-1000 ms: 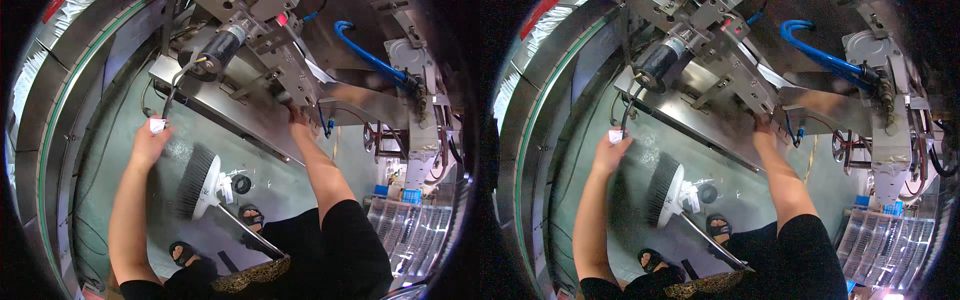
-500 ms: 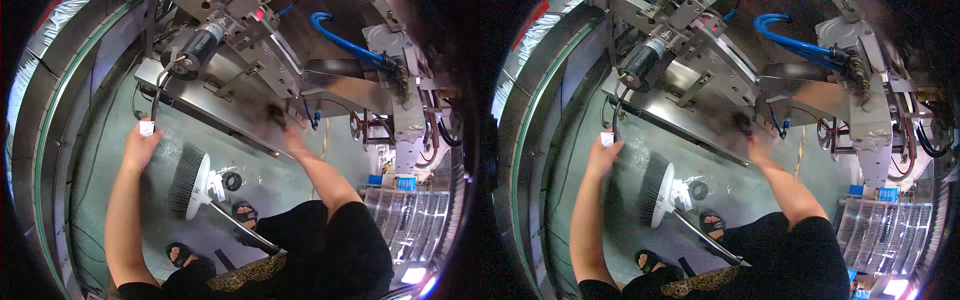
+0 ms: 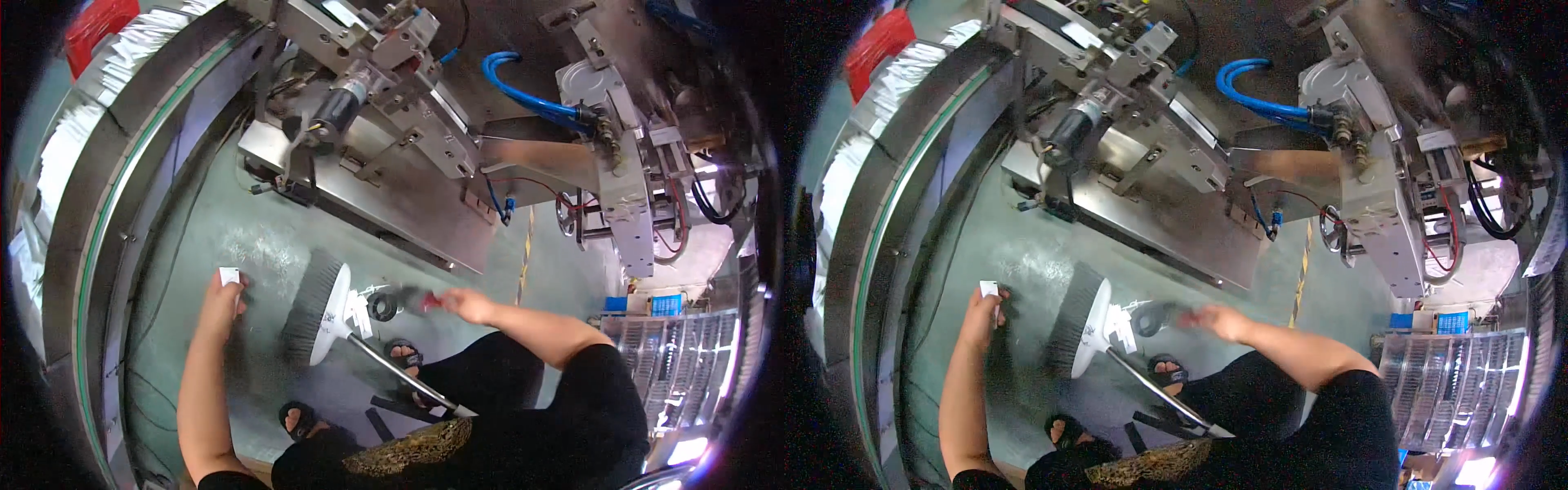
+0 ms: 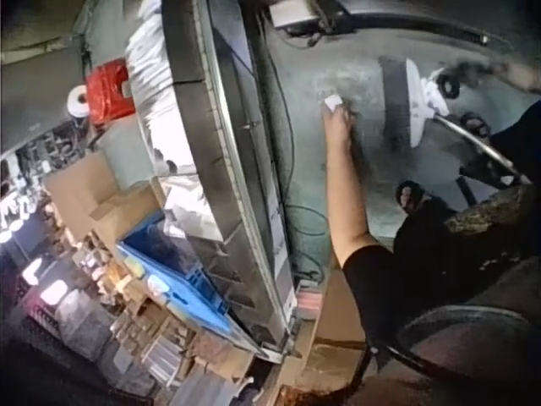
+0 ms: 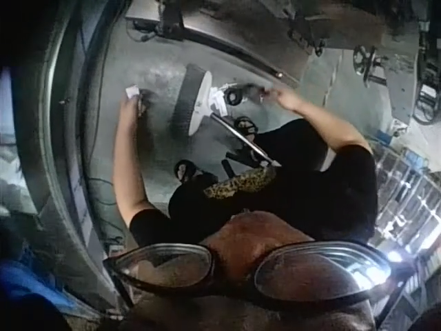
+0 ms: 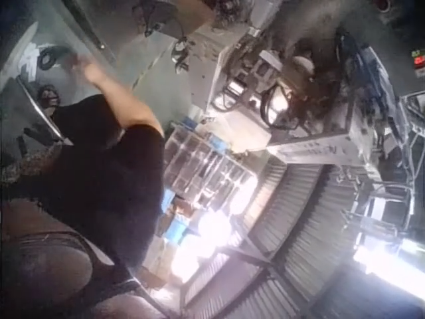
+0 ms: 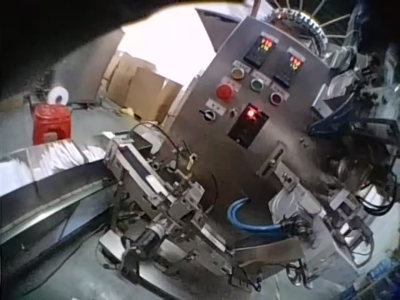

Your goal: Sweeping the production floor with a broom and dustpan, and cleaning machinery with a small hand brush.

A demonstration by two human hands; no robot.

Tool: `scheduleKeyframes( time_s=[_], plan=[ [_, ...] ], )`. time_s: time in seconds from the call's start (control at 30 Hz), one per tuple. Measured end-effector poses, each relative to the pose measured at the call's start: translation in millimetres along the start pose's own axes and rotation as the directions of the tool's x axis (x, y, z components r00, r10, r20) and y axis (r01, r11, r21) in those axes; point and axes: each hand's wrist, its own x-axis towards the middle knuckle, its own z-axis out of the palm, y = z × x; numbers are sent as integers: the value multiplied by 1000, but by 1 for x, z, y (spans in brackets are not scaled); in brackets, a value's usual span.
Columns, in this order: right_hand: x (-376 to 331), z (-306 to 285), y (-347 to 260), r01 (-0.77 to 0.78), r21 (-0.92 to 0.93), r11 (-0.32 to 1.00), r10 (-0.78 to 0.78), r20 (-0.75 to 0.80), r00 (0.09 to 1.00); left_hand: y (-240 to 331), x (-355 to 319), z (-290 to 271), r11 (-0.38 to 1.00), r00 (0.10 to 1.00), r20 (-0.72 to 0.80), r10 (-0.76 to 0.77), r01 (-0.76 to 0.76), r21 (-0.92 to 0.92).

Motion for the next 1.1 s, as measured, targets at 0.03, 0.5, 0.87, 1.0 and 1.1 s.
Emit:
scheduleKeyframes(
  time_s=[0.03, 0.5, 0.87, 1.0, 1.1],
  plan=[
    [-10, -6, -3, -93, -119, 989, 110, 148, 983, -4, -8, -9, 989, 989, -44, -141, 139, -51],
    [60, 25, -12, -78, 319, 945, 123, -124, 985, -49, -36, 21, 879, 985, 128, -112, 158, -450],
    [141, -22, 39, -381, -593, 709, 86, -464, 882, 22, -88, 32, 929, 955, 134, 263, -289, 233],
    [88, 14, 13, 111, -349, 931, -197, -221, 955, 113, -163, -35, 613, 466, -441, 767, -734, 292],
    [27, 36, -33, -110, -16, 994, 102, 518, 849, 176, -193, -113, 546, 45, -614, 788, -513, 663]
  ],
)
